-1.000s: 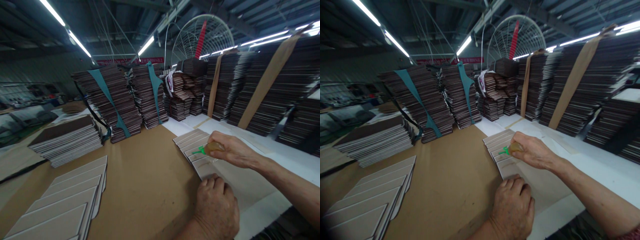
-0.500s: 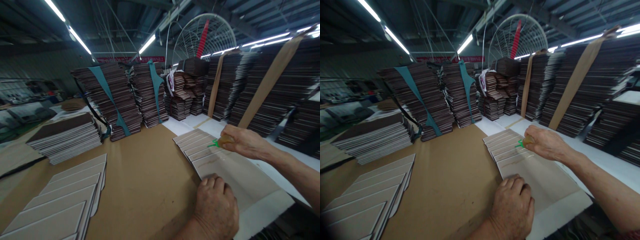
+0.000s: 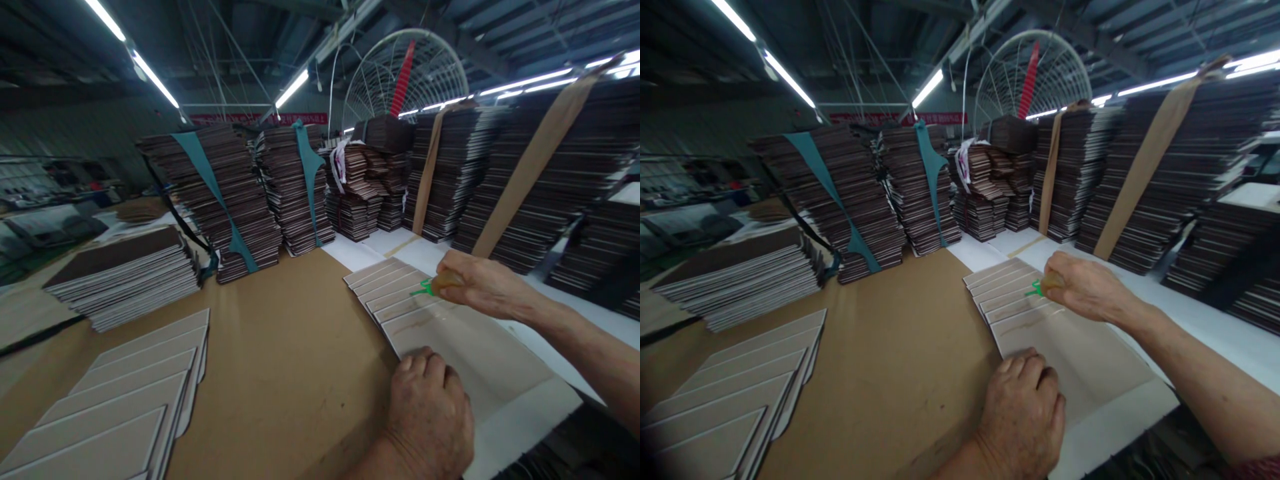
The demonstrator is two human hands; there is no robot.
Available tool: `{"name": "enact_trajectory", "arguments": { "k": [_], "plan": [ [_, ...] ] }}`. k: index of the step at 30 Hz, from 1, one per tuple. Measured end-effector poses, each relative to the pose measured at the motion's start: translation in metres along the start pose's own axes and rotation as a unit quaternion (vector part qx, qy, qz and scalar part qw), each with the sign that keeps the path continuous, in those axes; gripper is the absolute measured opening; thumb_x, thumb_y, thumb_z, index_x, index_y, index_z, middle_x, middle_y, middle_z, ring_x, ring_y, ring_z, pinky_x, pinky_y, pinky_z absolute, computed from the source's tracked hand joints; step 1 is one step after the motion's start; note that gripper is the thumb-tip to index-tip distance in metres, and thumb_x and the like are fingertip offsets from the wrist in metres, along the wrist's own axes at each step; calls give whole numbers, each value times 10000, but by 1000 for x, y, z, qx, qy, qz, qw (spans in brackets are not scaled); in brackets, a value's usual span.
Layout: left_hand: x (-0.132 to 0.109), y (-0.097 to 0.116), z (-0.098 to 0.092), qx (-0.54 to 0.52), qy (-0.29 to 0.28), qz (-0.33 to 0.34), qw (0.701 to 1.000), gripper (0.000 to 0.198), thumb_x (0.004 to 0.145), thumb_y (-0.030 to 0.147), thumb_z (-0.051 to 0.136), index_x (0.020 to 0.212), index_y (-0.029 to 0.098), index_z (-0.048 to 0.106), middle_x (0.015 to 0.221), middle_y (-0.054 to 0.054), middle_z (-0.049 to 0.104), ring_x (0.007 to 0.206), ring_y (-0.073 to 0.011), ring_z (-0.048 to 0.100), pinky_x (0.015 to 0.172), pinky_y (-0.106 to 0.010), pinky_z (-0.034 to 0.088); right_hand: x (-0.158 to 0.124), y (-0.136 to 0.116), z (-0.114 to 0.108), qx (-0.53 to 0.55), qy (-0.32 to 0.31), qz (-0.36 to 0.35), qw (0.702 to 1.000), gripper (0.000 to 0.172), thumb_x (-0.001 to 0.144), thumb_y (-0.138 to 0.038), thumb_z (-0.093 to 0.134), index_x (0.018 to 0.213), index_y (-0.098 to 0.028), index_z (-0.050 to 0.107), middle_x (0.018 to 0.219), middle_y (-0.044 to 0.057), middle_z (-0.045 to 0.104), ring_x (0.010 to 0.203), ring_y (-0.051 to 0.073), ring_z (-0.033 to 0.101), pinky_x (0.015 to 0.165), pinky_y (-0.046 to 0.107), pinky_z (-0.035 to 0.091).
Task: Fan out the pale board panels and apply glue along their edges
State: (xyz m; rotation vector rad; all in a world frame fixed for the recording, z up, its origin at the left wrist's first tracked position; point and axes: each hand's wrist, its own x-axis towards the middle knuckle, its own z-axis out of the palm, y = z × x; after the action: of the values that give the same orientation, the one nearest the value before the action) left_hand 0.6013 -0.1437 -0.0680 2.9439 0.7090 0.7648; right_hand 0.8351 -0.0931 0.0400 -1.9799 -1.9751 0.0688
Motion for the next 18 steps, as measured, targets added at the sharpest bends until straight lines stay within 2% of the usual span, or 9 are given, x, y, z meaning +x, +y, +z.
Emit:
{"name": "enact_trajectory", "arguments": {
  "k": [5,8,11,18],
  "plan": [
    [1,-1,-2,-4,-8,-9,1000,273,990,353,580,1058,122,708,1118,-131,695,1150,-305,655,1025,-454,584,0,-1,0,16,-3,-2,1000,305,851,-537,580,995,-268,594,901,20,673,806,247,636,689,368,442],
    [0,-1,0,-14,-2,-6,1000,264,992,339,569,1055,123,706,1108,-124,695,1158,-295,655,1060,-447,568,2,12,-8,2,18,37,999,311,872,-531,607,1000,-248,611,921,32,680,828,253,640,691,363,449],
    [-1,0,1,-14,-1,-9,1000,256,993,335,561,1047,126,699,1092,-122,694,1139,-296,660,1015,-456,589,1,26,-15,-24,16,69,997,295,918,-473,652,1048,-210,631,937,38,664,812,222,616,705,347,459],
    [-1,-1,3,-15,-8,-6,1000,261,1002,347,554,1074,131,680,1149,-130,683,1173,-298,643,1026,-462,577,0,35,-8,-47,-2,79,996,246,987,-402,682,1083,-180,639,1013,39,637,844,188,594,773,343,497]
  ]
}}
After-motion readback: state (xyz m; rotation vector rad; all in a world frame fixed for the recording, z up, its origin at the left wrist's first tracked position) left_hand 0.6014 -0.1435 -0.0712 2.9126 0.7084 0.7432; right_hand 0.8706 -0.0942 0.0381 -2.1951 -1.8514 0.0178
